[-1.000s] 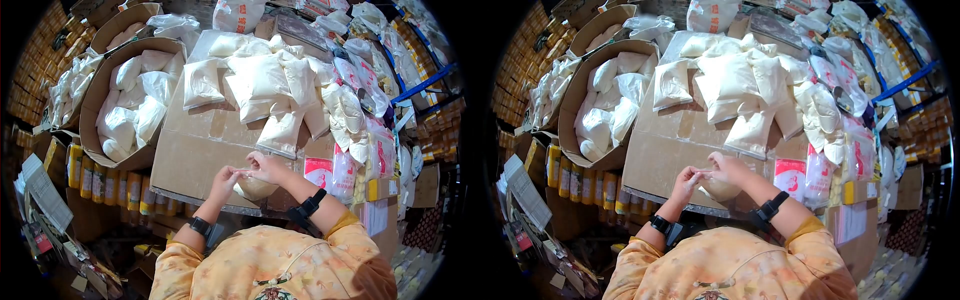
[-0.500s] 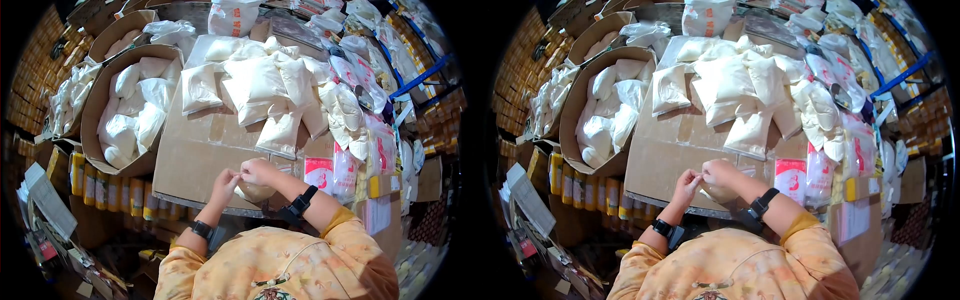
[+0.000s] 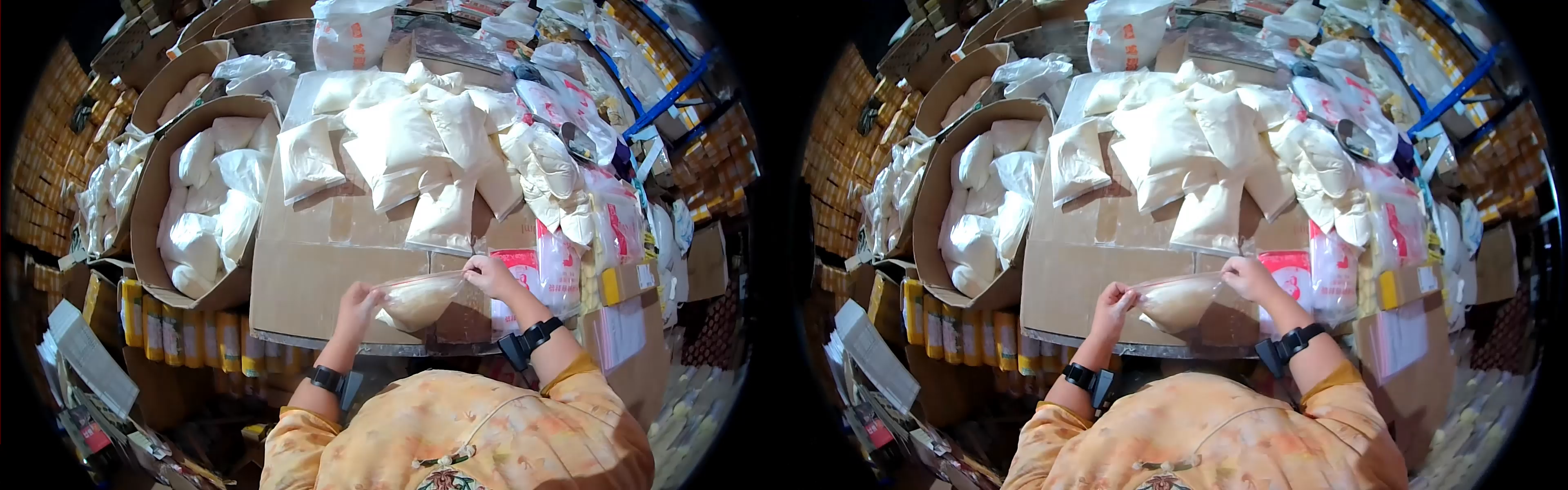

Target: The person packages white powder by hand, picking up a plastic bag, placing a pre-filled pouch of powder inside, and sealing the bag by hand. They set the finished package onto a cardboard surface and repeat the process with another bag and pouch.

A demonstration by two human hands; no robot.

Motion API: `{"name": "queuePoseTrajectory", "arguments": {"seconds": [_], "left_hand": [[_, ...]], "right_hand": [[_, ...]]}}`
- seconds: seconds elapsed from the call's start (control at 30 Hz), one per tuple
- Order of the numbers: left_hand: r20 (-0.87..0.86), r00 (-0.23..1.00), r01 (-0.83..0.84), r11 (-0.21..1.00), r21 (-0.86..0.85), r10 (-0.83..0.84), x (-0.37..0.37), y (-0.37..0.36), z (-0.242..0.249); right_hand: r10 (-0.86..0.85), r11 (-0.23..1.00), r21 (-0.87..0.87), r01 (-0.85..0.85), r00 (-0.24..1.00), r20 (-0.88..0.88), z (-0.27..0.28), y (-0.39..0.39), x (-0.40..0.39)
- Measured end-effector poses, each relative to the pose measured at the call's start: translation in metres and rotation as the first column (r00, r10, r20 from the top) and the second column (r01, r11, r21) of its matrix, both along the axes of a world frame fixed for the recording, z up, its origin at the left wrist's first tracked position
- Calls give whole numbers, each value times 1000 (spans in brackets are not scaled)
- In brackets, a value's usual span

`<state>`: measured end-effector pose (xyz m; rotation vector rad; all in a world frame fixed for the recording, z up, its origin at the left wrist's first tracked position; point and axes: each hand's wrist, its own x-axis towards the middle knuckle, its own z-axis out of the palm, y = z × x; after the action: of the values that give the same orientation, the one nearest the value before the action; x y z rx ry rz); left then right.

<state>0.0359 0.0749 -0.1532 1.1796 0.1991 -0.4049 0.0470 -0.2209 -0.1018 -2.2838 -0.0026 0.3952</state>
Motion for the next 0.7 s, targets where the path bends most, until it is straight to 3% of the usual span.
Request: {"name": "queuePoseTrajectory", "arguments": {"seconds": [0.13,0.2,0.23,0.27,0.33,0.37,0.4,0.43,0.47,0.53,0.57,0.63,0.7], "left_hand": [[96,995,-6,984,179,-11,-1,8,-13],[197,971,35,899,437,-134,1,10,-15],[235,951,38,831,555,-201,2,10,-13],[290,913,-9,697,717,-287,2,-2,32],[340,700,-84,400,913,-628,20,-16,56],[282,580,-165,229,959,-764,26,-19,63],[211,555,-108,182,977,-805,31,-28,61],[139,532,-49,134,990,-835,33,-40,56],[127,502,-15,137,990,-855,32,-53,59],[171,460,18,201,979,-871,30,-76,69],[227,445,15,260,965,-866,26,-82,73],[253,435,1,281,960,-864,23,-88,61],[326,406,-47,337,940,-854,19,-86,53]], "right_hand": [[-257,928,249,278,960,-113,-30,-18,-6],[-243,870,418,261,965,-95,-26,-8,-11],[-236,832,497,246,968,-84,-18,4,-12],[-165,888,432,157,986,-19,-25,11,-9],[-102,946,313,88,994,27,-14,20,-8],[-52,966,255,38,998,47,-12,29,-8],[-33,969,245,-4,988,148,-18,31,-10],[-46,981,193,31,996,79,-14,37,-13],[-57,990,132,55,998,14,-5,43,-15],[-7,994,108,-8,991,134,9,49,-19],[-114,912,406,53,985,128,-52,37,-19],[-126,944,323,70,980,157,-34,37,-27],[24,985,158,-69,963,270,-21,36,-31]]}}
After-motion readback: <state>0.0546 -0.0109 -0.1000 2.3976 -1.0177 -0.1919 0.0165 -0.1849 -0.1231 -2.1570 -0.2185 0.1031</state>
